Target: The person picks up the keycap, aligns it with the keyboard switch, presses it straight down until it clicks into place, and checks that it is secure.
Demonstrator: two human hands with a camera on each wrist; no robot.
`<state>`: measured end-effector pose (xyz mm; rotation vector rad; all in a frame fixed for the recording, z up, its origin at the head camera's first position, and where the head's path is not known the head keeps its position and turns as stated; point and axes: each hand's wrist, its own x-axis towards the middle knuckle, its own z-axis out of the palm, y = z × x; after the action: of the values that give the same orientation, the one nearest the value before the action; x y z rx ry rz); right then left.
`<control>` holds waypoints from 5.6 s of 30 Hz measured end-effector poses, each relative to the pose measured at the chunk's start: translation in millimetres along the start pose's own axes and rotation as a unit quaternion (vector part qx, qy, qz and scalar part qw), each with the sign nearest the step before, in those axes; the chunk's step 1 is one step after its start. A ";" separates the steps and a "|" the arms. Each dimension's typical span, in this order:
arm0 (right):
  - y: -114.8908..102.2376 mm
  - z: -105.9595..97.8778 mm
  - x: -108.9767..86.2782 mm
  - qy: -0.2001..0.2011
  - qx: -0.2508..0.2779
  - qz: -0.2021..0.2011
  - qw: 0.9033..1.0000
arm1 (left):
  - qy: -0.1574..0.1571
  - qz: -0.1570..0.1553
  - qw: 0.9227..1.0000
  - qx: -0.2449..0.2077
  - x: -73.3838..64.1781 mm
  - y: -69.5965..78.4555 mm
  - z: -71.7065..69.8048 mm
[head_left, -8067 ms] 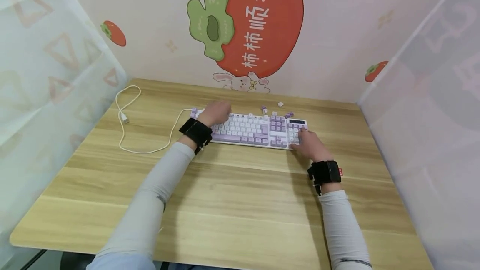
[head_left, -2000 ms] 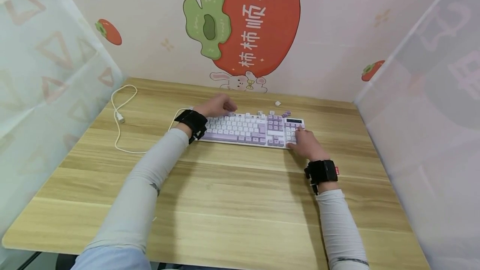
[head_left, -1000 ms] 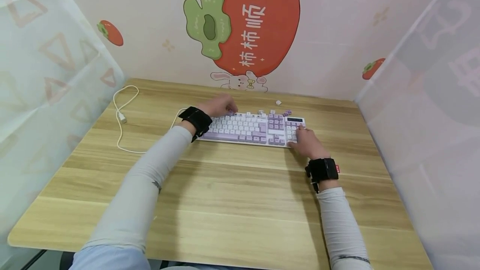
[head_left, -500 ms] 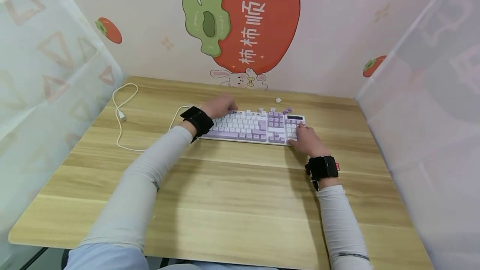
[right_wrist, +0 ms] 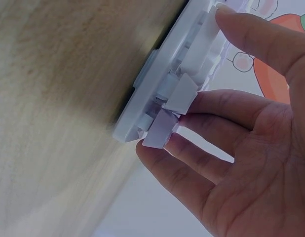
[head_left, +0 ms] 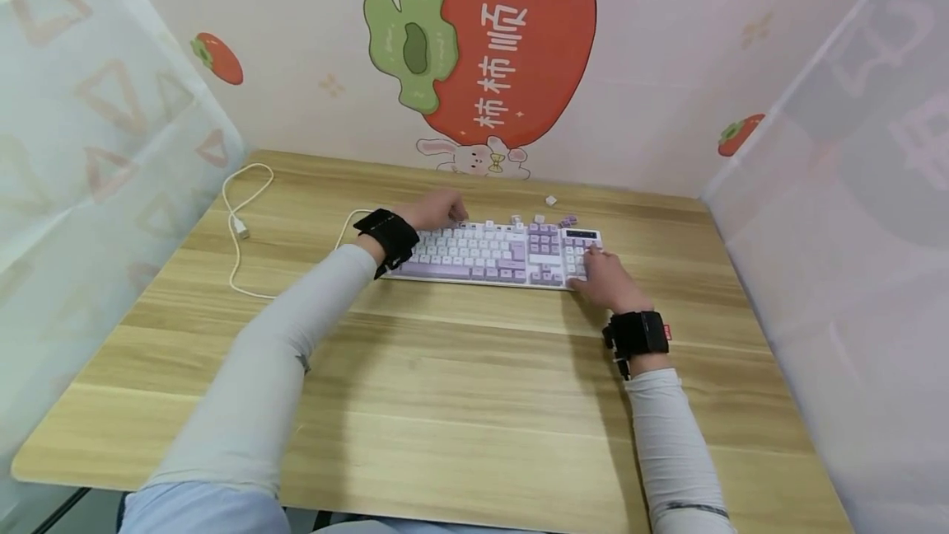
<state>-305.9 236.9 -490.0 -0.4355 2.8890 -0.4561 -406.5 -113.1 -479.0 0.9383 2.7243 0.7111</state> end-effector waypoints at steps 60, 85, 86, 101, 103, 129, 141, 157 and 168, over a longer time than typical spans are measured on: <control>-2.6 3.2 -2.0 -0.003 -0.007 0.003 1.000 | 0.178 -0.020 0.975 -0.131 43.1 37.1 13.4; -8.0 2.3 -1.3 -0.010 -0.023 0.020 0.999 | 0.379 0.046 0.844 -0.378 -39.5 44.8 -8.2; -8.0 2.6 -1.1 -0.011 -0.024 0.021 0.999 | 0.382 0.044 0.839 -0.385 -40.2 44.2 -7.4; -8.1 2.2 -3.6 -0.006 -0.016 0.017 1.000 | 0.424 0.095 0.809 -0.397 -46.1 41.3 -0.5; -8.3 2.1 -4.7 -0.006 -0.012 0.019 1.000 | 0.423 0.095 0.807 -0.401 -49.7 47.6 -2.8; -7.4 0.9 -4.1 -0.005 -0.012 0.011 1.000 | 0.409 0.087 0.849 -0.323 -46.4 55.9 0.0; -7.6 1.4 -3.7 -0.005 -0.010 0.016 1.000 | 0.300 -0.023 0.918 -0.258 -29.9 57.7 21.5; -8.6 -0.3 -5.3 -0.003 -0.010 0.013 1.000 | 0.109 -0.107 0.975 -0.160 9.9 60.6 27.9; -7.3 0.4 -4.3 0.007 -0.006 0.016 1.000 | 0.126 -0.071 0.985 -0.090 40.9 54.2 32.5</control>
<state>-299.9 231.4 -487.4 -0.3885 2.9078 -0.4397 -399.6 -38.1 -481.0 0.6448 2.8397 1.0912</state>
